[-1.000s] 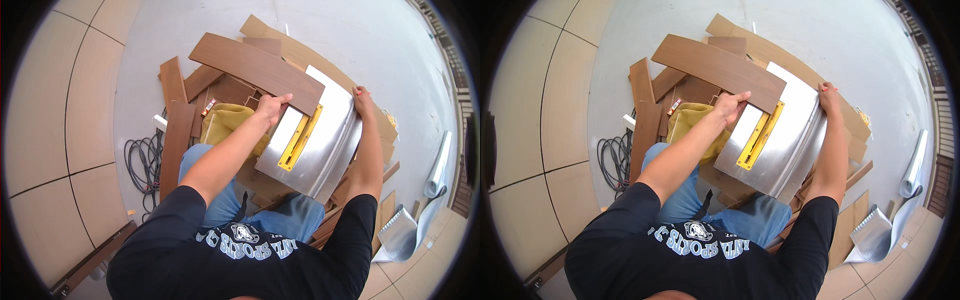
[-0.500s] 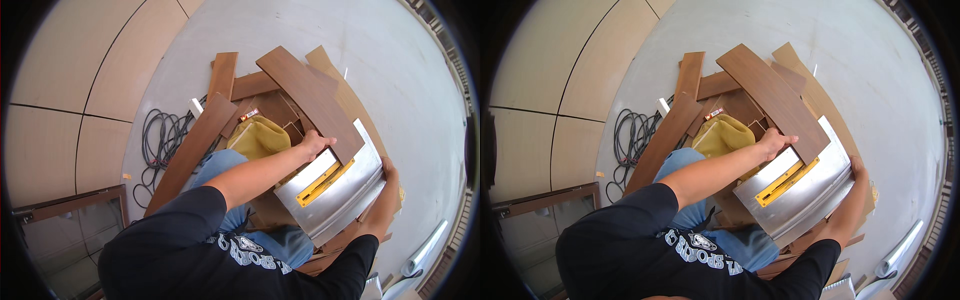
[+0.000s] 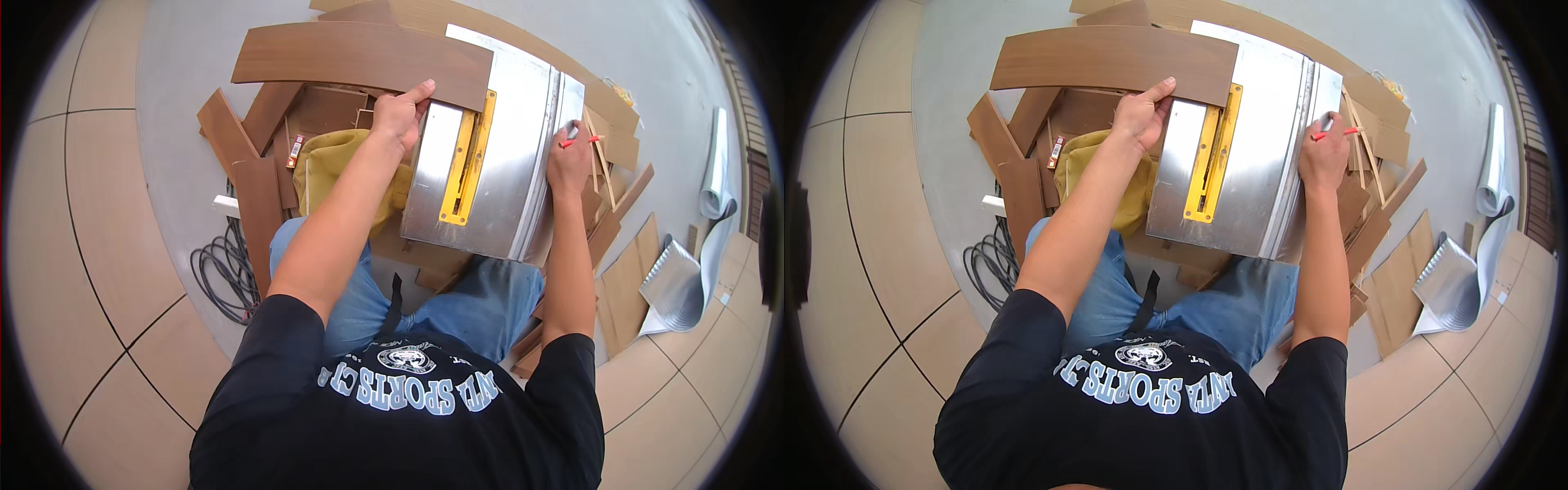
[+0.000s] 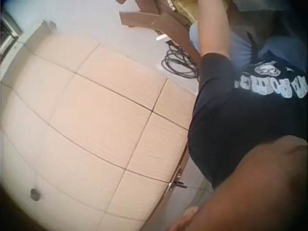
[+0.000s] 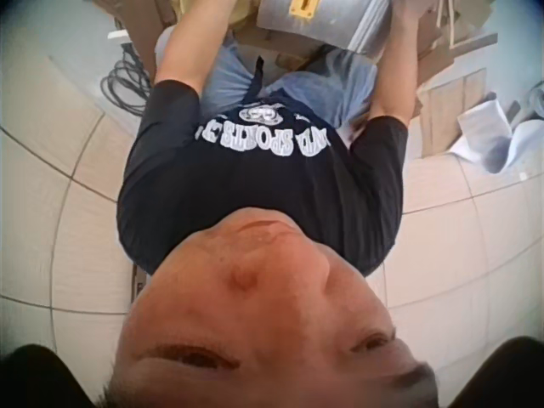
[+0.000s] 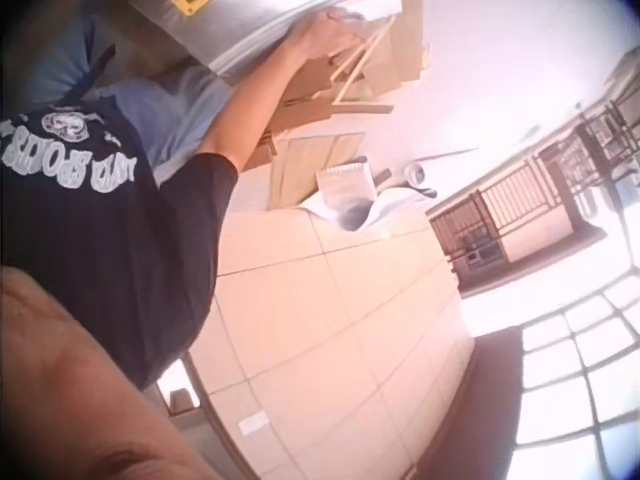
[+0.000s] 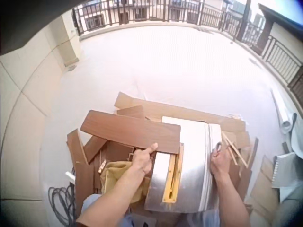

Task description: The person marks a wood plank with a pencil, cuts it using a table saw, and then hammers the plank into place on a wooden frame using a nail gun and a hammer.

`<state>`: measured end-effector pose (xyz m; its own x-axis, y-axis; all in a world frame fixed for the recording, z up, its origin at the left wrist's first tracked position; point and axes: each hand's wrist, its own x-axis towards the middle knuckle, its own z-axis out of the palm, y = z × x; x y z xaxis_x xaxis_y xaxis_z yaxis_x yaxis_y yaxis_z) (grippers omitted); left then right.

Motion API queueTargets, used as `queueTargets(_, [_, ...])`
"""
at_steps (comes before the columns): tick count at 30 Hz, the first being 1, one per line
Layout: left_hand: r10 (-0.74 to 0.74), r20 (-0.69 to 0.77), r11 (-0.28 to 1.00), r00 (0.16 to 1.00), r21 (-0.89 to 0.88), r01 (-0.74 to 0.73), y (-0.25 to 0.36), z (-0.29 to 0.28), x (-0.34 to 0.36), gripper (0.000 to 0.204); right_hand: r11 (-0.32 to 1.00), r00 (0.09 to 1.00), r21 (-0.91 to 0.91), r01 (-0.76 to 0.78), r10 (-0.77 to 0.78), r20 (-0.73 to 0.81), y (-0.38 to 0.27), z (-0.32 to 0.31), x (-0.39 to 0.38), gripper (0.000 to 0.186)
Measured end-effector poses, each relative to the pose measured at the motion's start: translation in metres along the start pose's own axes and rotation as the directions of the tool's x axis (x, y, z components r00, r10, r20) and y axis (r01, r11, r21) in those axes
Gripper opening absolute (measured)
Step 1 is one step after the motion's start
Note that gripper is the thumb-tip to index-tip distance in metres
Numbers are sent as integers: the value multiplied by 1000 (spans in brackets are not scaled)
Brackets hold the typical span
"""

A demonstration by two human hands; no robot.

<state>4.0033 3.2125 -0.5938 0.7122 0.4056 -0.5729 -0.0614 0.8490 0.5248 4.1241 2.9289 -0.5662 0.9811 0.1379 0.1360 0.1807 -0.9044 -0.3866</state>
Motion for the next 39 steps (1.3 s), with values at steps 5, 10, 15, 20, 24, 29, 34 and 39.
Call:
queueTargets(5, [-9, -9, 997, 1000, 74, 9, 1, -8, -1, 28, 1000, 1000, 12, 24, -24, 2, 8, 6, -2, 41])
queueTargets(10, [25, -57, 998, 998, 58, -22, 2, -10, -6, 25, 1000, 1000, 6, 24, -24, -8, 4, 8, -1, 41])
queueTargets(15, [37, -42, 996, 998, 88, -33, 2, -11, -6, 22, 1000, 1000, -14, 17, -17, -15, 7, 9, 1, 46])
queueTargets(20, [30, -31, 995, 999, 94, -27, 2, -11, -8, 18, 999, 1000, -39, -23, 23, 16, 4, 6, 1, 47])
queueTargets(24, [32, -36, 995, 999, 96, -28, 2, -13, -9, 19, 999, 999, -41, -29, 30, 18, 2, 6, 0, 47])
queueTargets(29, [22, -35, 995, 999, 101, -18, 1, -16, -7, 19, 999, 1000, -46, 1, -1, -8, 4, 9, 0, 44])
queueTargets(34, [4, -26, 993, 1000, 120, -1, 2, -18, -7, 23, 998, 998, -45, 36, -38, -50, 3, 10, 0, 42])
queueTargets(39, [-9, -37, 992, 999, 124, 13, 1, -17, -8, 23, 998, 999, -59, 25, -27, -34, 7, 11, 1, 43])
